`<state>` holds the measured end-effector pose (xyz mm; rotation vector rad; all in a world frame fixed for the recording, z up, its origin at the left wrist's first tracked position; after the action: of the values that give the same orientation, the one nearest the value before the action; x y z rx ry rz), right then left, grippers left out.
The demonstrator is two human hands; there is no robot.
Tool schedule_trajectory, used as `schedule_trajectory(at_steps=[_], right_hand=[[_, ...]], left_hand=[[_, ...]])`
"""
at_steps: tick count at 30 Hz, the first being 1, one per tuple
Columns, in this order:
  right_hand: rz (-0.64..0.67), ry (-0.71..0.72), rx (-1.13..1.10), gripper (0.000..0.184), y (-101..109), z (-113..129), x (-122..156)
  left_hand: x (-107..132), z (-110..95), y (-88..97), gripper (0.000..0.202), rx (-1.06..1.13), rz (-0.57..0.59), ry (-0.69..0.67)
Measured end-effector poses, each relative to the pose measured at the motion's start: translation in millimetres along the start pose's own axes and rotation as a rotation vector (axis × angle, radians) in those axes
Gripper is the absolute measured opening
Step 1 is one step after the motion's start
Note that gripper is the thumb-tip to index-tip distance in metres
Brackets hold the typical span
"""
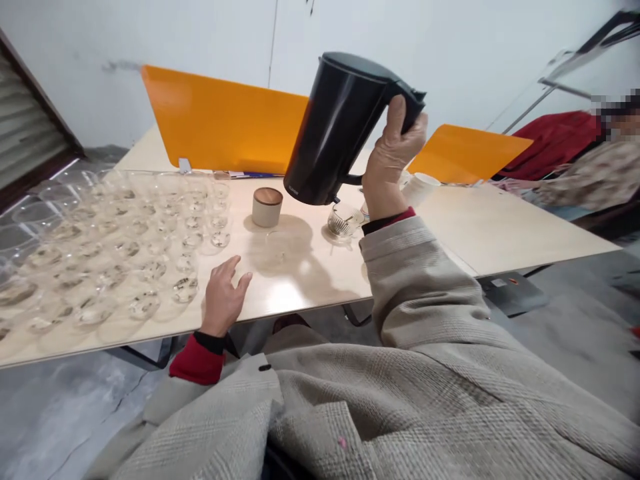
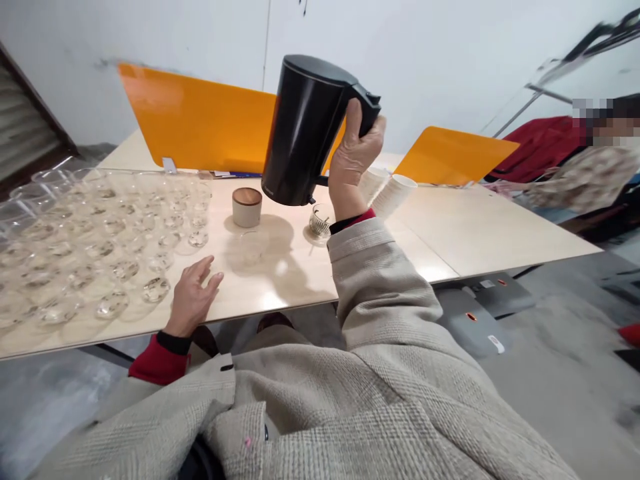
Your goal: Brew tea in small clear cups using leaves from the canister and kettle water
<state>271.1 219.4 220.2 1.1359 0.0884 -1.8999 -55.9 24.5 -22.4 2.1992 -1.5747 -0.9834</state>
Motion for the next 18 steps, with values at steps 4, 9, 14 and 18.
schedule_trajectory(at_steps=[4, 9, 14, 18], right_hand=[[-0.202, -0.138, 0.054, 0.057, -27.9, -11.1, 5.2], [-0.318, -0.162, -0.034, 0.05, -53.7, -41.9, 14.8], [-0.264, -0.173, -0.046, 0.048, -74.1, -62.2, 22.4], [-0.203, -0.161, -0.079, 0.051, -87.4, -71.0, 26.5]], left_hand=[[1.5, -1.9, 2.2, 0.047, 0.002, -0.022, -0.006], [3.3, -4.8, 3.7, 0.047, 0.015, -0.023, 0.014], [4.7, -8.1, 5.8, 0.046, 0.015, -0.017, 0.034], [5.0, -7.9, 6.5, 0.046, 0.009, -0.011, 0.046]])
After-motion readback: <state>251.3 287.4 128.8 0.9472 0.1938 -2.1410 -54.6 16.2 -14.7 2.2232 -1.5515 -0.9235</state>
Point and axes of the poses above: each hand's wrist, its own x-axis away from the middle knuckle, its own y-axis out of the back of the hand, z = x × y, the point moved 4 cm from there along -x, towards the middle knuckle, and after that the axes turned 2 degrees about -x, right-handed, at the moved point
